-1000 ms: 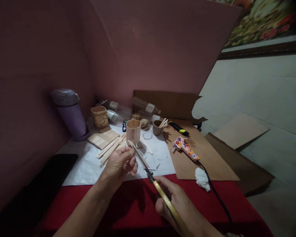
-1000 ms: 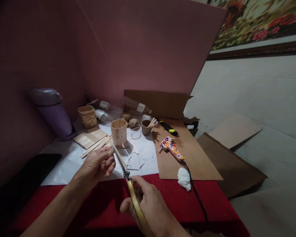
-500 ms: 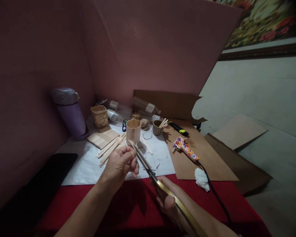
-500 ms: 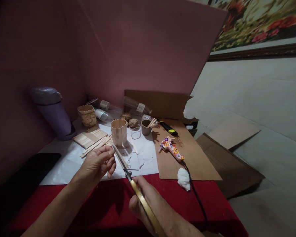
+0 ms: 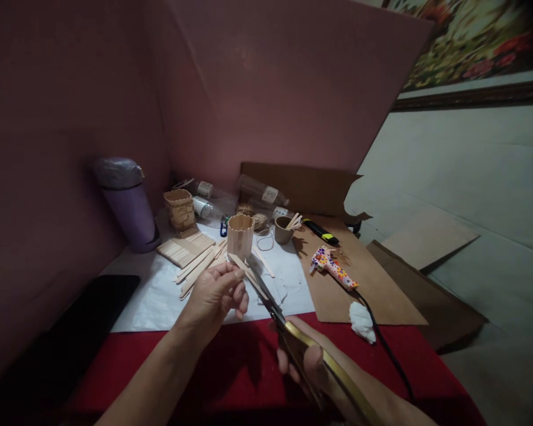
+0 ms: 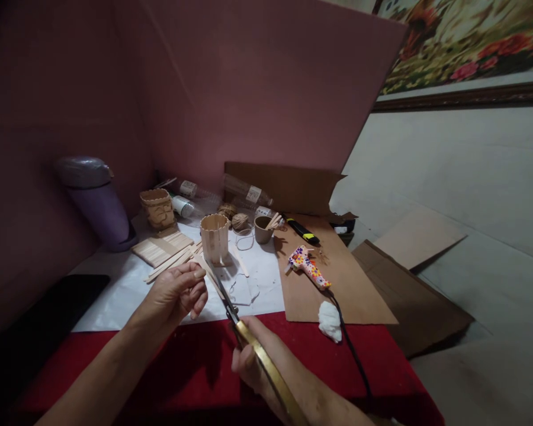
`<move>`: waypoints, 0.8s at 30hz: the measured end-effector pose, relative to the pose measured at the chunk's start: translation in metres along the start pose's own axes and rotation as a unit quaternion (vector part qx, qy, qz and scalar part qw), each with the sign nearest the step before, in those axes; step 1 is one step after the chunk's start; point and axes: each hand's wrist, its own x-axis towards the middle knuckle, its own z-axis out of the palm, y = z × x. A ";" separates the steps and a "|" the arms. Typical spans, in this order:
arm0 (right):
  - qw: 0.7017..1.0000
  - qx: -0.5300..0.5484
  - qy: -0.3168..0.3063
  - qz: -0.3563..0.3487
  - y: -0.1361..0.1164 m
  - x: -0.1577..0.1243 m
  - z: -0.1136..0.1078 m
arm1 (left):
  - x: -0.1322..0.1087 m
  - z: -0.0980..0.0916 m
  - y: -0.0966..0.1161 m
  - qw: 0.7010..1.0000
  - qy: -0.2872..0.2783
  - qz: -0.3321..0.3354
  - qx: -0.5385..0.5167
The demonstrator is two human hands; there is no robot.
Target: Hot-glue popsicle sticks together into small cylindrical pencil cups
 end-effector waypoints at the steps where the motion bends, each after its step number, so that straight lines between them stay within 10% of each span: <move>1: 1.000 0.004 -0.004 0.001 -0.001 0.000 0.000 | 0.000 -0.001 -0.001 1.000 -0.004 -0.006 0.002; 24: 0.996 -0.044 -0.041 -0.060 0.005 0.032 0.008 | -0.004 -0.001 -0.003 0.998 0.006 -0.065 0.018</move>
